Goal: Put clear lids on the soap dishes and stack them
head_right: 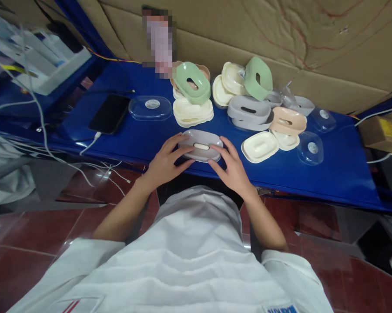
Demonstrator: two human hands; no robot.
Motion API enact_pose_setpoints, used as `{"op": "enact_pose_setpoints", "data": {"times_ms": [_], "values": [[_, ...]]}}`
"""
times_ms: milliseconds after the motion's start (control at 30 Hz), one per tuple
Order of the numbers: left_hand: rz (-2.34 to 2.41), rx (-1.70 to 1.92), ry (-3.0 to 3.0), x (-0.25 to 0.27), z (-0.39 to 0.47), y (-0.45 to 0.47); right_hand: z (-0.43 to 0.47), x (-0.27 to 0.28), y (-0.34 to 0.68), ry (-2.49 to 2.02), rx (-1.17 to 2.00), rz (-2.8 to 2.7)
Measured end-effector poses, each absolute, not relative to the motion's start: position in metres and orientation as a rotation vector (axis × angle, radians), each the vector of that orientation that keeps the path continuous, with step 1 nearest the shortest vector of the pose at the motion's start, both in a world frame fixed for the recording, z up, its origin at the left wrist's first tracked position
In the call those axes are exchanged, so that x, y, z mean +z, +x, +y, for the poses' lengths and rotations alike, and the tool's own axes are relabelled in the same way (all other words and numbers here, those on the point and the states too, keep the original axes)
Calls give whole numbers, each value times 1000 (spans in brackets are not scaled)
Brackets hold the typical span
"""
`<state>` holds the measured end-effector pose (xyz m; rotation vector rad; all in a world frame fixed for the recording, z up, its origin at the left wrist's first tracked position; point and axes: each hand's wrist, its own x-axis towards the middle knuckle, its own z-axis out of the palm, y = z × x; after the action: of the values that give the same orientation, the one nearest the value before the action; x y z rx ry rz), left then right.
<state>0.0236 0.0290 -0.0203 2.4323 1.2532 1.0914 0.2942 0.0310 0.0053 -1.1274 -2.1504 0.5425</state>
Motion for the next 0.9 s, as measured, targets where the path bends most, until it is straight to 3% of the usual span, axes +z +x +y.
{"op": "enact_pose_setpoints", "data": {"times_ms": [333, 500, 700, 900], "values": [[1286, 1035, 2504, -11, 18, 10, 29, 9, 296, -981, 560, -2344], [1307, 993, 2495, -14, 18, -6, 26, 13, 292, -997, 408, -2437], [1748, 1019, 2364, 2, 67, -61, 26, 10, 302, -1035, 328, -2411], [1916, 755, 2376, 7, 95, -64, 25, -3, 307, -1071, 308, -2380]]}}
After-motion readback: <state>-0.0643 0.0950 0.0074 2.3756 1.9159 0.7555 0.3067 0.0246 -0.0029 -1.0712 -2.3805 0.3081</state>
